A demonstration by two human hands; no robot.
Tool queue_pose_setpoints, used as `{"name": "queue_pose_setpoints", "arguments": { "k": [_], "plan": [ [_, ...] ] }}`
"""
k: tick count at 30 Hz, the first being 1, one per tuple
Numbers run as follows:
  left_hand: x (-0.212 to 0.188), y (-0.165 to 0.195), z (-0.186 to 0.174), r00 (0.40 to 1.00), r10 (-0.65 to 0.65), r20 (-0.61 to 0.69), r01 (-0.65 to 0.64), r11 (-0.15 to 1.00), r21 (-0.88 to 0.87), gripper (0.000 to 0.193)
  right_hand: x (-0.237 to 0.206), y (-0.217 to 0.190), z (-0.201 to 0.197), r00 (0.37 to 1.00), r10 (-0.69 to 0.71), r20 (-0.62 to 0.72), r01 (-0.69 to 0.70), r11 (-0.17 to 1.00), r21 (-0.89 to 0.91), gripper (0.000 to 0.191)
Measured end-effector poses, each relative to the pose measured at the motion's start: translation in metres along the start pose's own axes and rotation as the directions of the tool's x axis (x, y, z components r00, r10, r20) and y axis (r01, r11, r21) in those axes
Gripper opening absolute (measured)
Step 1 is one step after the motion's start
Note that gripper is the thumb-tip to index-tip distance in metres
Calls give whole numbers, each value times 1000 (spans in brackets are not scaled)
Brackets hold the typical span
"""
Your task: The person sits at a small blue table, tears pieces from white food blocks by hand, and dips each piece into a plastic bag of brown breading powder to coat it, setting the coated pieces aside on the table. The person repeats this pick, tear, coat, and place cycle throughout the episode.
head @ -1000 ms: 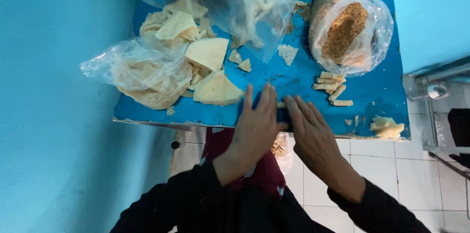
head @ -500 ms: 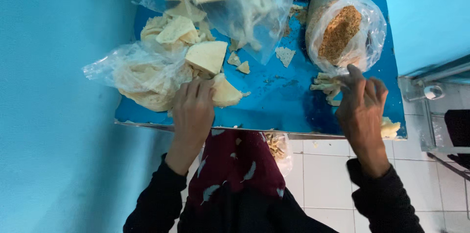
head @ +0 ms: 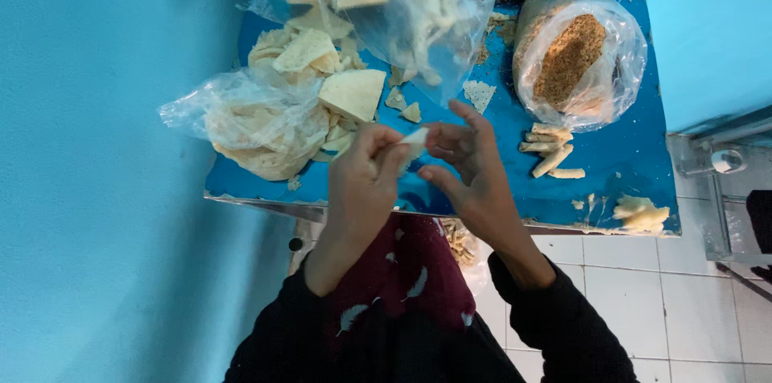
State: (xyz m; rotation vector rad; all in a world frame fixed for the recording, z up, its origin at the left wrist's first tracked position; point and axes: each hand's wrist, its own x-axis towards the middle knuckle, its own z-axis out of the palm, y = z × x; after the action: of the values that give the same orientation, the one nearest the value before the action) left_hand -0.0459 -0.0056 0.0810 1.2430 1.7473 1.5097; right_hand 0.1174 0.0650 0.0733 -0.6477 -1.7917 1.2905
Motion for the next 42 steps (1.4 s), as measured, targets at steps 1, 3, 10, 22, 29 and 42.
{"name": "queue_pose_setpoints", "arguments": {
  "k": [1,3,10,22,29,42],
  "plan": [
    [0,0,7,999,-26,44,30,995,-90,13,2,0,-1,999,35,-34,-32,996,83,81],
    [2,-2,22,988,-67,138,102,959,-264,15,0,-2,-9,991,97,-86,-87,990,114,78],
    [-18,-14,46,979,86,185,-101,992,72,47,-34,-8,-73,967,193,-167,-251,841,-480,76],
    [-35,-34,56,718,550,427,-685,667,293,20,-149,-12,-129,884,123,-450,-452,-14,-892,76],
    [-11,-42,53,620,547,563,-779,517,355,13,-130,-24,-125,944,80,-321,-324,425,-845,36],
    [-47,-41,48,597,594,539,-802,432,413,40,-44,-1,-70,998,29,58,20,713,-701,53]
  ]
}}
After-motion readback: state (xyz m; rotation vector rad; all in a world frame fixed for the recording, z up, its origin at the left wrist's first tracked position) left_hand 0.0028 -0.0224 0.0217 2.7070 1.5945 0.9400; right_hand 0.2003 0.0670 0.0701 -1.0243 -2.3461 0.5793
